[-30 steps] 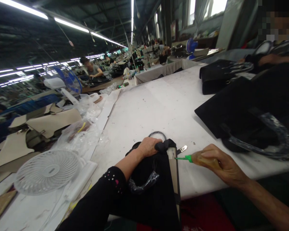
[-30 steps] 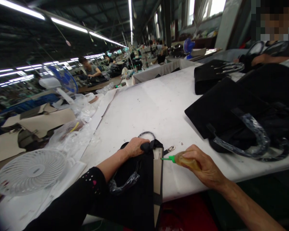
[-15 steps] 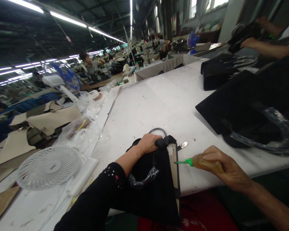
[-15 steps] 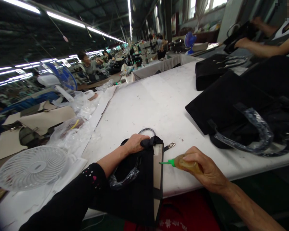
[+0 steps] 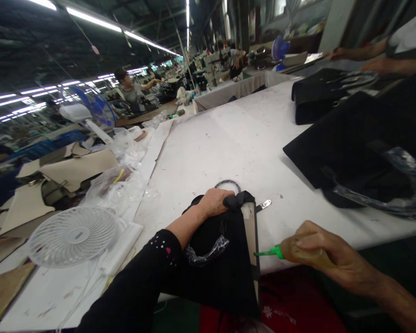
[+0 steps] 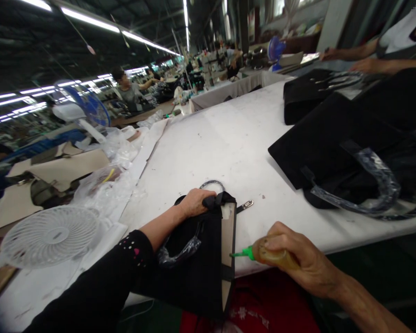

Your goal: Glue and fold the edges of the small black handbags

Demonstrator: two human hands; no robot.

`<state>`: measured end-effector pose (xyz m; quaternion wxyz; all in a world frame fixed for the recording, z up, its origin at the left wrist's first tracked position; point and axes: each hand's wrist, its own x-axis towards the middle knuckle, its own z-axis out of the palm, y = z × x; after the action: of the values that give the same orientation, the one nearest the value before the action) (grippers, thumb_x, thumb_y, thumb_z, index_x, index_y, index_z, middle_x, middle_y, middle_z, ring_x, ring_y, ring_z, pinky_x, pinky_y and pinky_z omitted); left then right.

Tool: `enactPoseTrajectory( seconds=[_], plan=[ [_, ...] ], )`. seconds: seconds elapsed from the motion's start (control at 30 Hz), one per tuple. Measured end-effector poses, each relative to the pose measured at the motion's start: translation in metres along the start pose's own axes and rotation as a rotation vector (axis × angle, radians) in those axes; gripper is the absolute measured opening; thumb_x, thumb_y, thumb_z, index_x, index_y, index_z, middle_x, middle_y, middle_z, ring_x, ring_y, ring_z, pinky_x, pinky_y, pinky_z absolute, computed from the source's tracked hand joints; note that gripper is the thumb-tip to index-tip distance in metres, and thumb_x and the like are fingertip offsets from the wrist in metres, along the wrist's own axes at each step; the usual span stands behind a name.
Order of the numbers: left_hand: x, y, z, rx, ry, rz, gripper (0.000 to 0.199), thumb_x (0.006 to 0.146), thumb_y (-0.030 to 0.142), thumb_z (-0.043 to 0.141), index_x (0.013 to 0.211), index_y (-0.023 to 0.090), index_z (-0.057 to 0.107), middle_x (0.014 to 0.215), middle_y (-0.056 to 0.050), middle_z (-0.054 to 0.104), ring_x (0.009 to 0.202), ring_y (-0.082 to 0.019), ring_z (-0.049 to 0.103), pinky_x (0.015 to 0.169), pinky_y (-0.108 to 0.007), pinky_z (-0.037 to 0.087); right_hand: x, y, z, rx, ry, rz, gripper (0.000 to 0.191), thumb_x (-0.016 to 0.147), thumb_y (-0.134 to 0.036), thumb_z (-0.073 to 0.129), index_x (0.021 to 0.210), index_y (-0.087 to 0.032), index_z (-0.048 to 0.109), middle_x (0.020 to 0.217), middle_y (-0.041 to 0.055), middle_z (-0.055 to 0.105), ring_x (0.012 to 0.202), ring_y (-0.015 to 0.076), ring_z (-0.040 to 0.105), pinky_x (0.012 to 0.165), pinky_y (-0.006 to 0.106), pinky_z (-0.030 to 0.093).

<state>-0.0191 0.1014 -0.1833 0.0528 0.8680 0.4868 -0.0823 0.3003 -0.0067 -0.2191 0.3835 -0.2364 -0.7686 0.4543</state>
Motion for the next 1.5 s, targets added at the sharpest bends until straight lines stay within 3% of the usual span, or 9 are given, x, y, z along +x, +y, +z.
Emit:
enactPoseTrajectory(
  seconds=[0.13, 0.27, 0.43, 0.57, 0.7, 0.83, 1.0, 1.13, 1.5],
  plan=[
    [0.000, 0.000, 0.000, 0.003, 0.003, -0.003, 0.023, 0.087, 0.037, 0.047, 0.097, 0.027, 0.065, 0.090, -0.002, 0.073, 0.087, -0.024, 0.069, 0.070, -0.029, 0.048, -0.001, 0.000, 0.002, -0.014, 0.102, -0.040, 0.045, 0.088, -0.005, 0.054, 0.120, -0.037, 0.051, 0.103, 0.0030, 0.058, 0.092, 0.0194, 0.064, 0.073, 0.034, 0.054],
    [0.001, 0.000, 0.000, 0.001, 0.011, 0.002, 0.021, 0.086, 0.037, 0.048, 0.096, 0.027, 0.065, 0.089, -0.002, 0.073, 0.086, -0.025, 0.069, 0.068, -0.029, 0.047, -0.001, -0.004, 0.003, 0.001, -0.014, -0.012, 0.048, 0.086, -0.005, 0.058, 0.120, -0.039, 0.052, 0.097, 0.0008, 0.059, 0.080, 0.0166, 0.065, 0.066, 0.031, 0.054],
    [0.001, -0.001, 0.001, -0.007, 0.011, -0.001, 0.021, 0.086, 0.036, 0.048, 0.096, 0.028, 0.064, 0.088, -0.001, 0.073, 0.085, -0.024, 0.069, 0.068, -0.028, 0.047, 0.000, -0.006, 0.005, -0.019, 0.111, -0.054, 0.051, 0.086, -0.004, 0.056, 0.123, -0.040, 0.053, 0.104, 0.0028, 0.062, 0.092, 0.0203, 0.066, 0.074, 0.034, 0.056],
    [0.001, -0.001, 0.002, -0.010, 0.005, -0.004, 0.019, 0.085, 0.033, 0.049, 0.096, 0.028, 0.064, 0.089, -0.001, 0.073, 0.084, -0.023, 0.068, 0.069, -0.028, 0.047, -0.003, -0.012, 0.010, 0.031, -0.009, -0.036, 0.053, 0.085, -0.004, 0.058, 0.124, -0.041, 0.053, 0.095, 0.0007, 0.065, 0.079, 0.0165, 0.067, 0.066, 0.030, 0.056],
    [0.002, 0.000, 0.001, -0.012, -0.003, -0.015, 0.020, 0.085, 0.033, 0.048, 0.095, 0.027, 0.064, 0.088, -0.002, 0.073, 0.083, -0.023, 0.068, 0.069, -0.029, 0.047, -0.007, -0.015, 0.014, 0.019, 0.061, -0.066, 0.058, 0.085, -0.002, 0.056, 0.127, -0.041, 0.051, 0.103, 0.0025, 0.065, 0.089, 0.0187, 0.068, 0.073, 0.032, 0.057],
    [0.002, 0.000, 0.000, -0.018, 0.002, -0.007, 0.021, 0.086, 0.034, 0.048, 0.096, 0.027, 0.064, 0.088, -0.002, 0.073, 0.084, -0.024, 0.069, 0.068, -0.028, 0.046, -0.009, -0.017, 0.016, 0.022, -0.041, -0.051, 0.060, 0.085, -0.002, 0.056, 0.129, -0.042, 0.048, 0.099, 0.0019, 0.063, 0.082, 0.0169, 0.067, 0.068, 0.030, 0.056],
    [0.002, -0.001, 0.002, -0.001, -0.005, -0.031, 0.022, 0.085, 0.035, 0.048, 0.098, 0.027, 0.064, 0.085, -0.003, 0.073, 0.083, -0.024, 0.069, 0.068, -0.029, 0.046, -0.011, -0.017, 0.017, -0.008, 0.072, -0.051, 0.055, 0.086, -0.003, 0.055, 0.126, -0.040, 0.050, 0.102, 0.0039, 0.065, 0.087, 0.0194, 0.067, 0.071, 0.033, 0.056],
    [0.002, -0.001, 0.002, -0.001, -0.007, -0.027, 0.021, 0.085, 0.036, 0.049, 0.098, 0.028, 0.064, 0.085, -0.002, 0.073, 0.083, -0.024, 0.069, 0.068, -0.028, 0.046, -0.014, -0.017, 0.019, 0.011, -0.023, -0.049, 0.056, 0.085, -0.004, 0.057, 0.127, -0.040, 0.048, 0.094, 0.0014, 0.062, 0.076, 0.0153, 0.065, 0.064, 0.028, 0.053],
    [0.002, -0.004, 0.007, 0.007, 0.021, -0.025, 0.022, 0.087, 0.039, 0.048, 0.096, 0.027, 0.064, 0.082, -0.002, 0.072, 0.080, -0.024, 0.068, 0.063, -0.027, 0.043, -0.021, -0.022, 0.024, 0.008, 0.004, -0.004, 0.052, 0.087, -0.004, 0.055, 0.126, -0.039, 0.047, 0.095, 0.0009, 0.059, 0.077, 0.0138, 0.061, 0.065, 0.027, 0.049]
  ],
)
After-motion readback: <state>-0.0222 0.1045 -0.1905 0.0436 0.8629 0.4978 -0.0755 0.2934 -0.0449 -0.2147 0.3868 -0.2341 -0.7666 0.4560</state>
